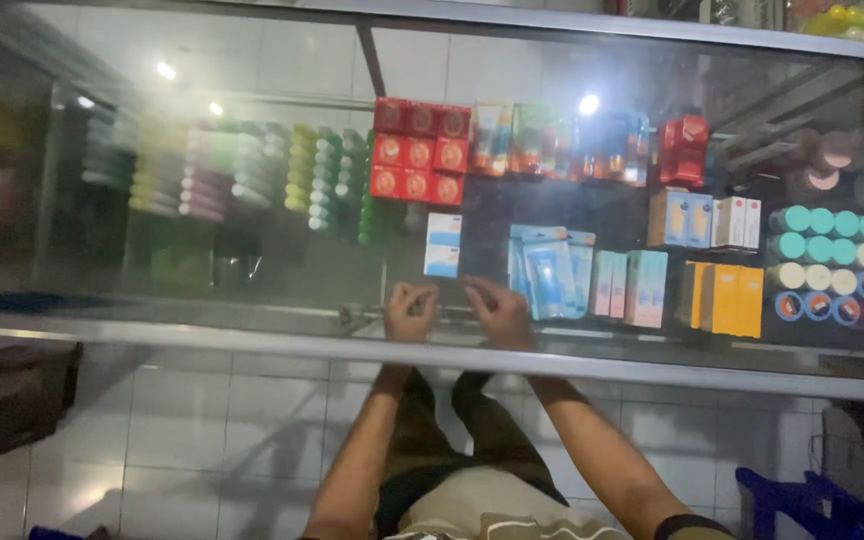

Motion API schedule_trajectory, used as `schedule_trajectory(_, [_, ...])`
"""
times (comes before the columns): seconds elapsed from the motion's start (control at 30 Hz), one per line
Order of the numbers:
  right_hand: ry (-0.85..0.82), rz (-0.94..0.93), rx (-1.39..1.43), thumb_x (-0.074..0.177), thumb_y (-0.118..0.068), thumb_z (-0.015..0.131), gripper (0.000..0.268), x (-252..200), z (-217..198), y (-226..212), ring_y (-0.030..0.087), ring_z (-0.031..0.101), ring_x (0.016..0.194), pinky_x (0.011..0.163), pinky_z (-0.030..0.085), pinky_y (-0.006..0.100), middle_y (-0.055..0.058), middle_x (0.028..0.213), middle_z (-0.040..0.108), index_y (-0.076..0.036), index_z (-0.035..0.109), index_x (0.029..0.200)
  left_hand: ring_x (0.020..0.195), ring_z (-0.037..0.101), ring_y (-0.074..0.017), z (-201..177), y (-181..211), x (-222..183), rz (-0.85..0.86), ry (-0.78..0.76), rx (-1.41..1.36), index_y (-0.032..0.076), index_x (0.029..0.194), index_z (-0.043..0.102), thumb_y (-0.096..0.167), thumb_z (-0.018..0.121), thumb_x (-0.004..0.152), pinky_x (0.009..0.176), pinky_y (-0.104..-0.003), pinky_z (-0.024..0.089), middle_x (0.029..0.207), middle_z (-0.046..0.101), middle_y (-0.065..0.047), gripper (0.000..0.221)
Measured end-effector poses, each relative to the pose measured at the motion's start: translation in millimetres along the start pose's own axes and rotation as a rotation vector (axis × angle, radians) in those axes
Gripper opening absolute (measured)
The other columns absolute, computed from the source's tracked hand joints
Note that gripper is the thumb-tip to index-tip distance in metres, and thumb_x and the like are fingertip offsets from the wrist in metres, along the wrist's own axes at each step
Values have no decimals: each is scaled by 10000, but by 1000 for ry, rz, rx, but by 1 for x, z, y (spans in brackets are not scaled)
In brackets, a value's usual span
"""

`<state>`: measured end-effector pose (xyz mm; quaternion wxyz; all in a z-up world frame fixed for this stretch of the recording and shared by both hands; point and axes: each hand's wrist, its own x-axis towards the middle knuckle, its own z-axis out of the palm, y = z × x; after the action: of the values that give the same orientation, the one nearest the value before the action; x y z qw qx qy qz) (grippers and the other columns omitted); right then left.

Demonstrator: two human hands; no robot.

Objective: Arranging cosmetic products from a cardboard box onto a glass display counter.

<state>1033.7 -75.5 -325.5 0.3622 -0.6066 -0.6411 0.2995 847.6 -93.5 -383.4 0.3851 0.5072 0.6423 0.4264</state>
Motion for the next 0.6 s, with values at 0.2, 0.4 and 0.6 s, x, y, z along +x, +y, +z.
schedule_trajectory(0.2, [-614, 743, -22, 890, -615, 647, 650, -76, -16, 37, 449, 679, 1146, 992, 494, 549, 241, 1052, 773, -3, 780, 1065, 640, 631, -384, -13, -31, -108, -45, -17, 242, -19, 681, 699, 128, 730, 920, 681, -439, 516, 597, 571, -200, 282])
schedule_trajectory(0.4, [-545, -41, 220, 883, -239, 822, 194, -111, -51, -22, 228, 661, 572, 548, 515, 348, 139, 633, 701, -127, 837, 1040, 688, 686, -296, -54, 87, -137, 0, 10, 33, 83, 953, 803, 127, 802, 890, 647, -400, 553, 767, 720, -134, 76])
schedule_trajectory(0.6, [-612, -381, 312, 944, -194, 748, 175, -91, -41, -117, 277, 623, 494, 513, 500, 383, 145, 702, 735, -81, 812, 1060, 717, 684, -214, -110, 85, -156, 101, -44, 5, 134, 1001, 805, 92, 763, 918, 672, -337, 546, 802, 726, -54, 102])
